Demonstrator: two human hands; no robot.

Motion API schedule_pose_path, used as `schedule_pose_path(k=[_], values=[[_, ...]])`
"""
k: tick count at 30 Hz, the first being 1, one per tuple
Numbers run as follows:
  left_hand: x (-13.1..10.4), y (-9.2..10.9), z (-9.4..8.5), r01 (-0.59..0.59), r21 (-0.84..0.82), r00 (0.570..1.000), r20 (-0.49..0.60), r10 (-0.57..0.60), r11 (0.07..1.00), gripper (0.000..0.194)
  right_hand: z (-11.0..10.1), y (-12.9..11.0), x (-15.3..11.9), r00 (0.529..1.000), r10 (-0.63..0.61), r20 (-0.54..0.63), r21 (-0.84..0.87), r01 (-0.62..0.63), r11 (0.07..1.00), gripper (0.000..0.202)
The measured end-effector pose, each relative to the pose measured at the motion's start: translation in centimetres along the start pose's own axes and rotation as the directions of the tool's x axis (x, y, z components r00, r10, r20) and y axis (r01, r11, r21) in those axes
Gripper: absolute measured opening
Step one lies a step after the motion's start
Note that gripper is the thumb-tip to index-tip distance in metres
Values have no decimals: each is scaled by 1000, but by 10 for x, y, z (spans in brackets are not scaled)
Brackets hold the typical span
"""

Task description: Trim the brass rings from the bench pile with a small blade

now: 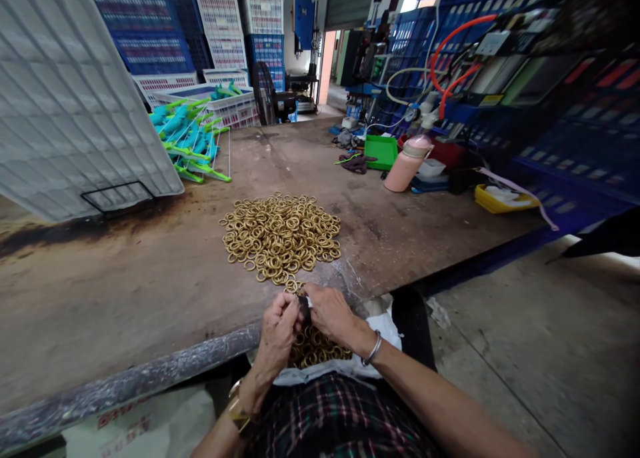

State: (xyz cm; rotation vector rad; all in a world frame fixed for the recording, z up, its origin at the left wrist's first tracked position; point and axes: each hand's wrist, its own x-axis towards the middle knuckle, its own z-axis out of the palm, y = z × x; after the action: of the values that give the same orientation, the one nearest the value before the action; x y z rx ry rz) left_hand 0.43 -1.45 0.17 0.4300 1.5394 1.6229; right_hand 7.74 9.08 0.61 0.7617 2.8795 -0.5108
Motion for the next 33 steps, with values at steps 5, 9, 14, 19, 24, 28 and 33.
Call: schedule_pose_path(k=[5, 9, 14, 19, 24, 28, 33], values=[[-13, 3, -2, 107, -103, 988, 123, -94, 989, 29, -5, 14, 11, 991, 113, -66, -15, -114, 993, 27], [-16, 3, -6, 166, -315, 979, 166, -118, 934, 27, -7, 27, 19, 982, 86, -170, 27, -83, 996, 22], [-7, 0, -16, 192, -462, 981, 62, -184, 866, 30, 0, 20, 19, 971, 19, -240, 137, 14, 990, 19], [-4, 4, -22, 204, -533, 978, 78, -192, 821, 22, -1, 13, 8, 986, 37, -161, 91, -23, 996, 24], [0, 5, -25, 245, -590, 970, 148, -195, 769, 16, -2, 14, 4, 994, 26, -110, 23, -23, 999, 22], [2, 4, -24, 268, -586, 961, 104, -257, 765, 18, 0, 17, 8, 991, 41, -127, 51, -35, 998, 23], [1, -1, -15, 87, -311, 996, 7, -89, 946, 18, -4, 20, 14, 981, 80, -177, 451, 9, 893, 13]])
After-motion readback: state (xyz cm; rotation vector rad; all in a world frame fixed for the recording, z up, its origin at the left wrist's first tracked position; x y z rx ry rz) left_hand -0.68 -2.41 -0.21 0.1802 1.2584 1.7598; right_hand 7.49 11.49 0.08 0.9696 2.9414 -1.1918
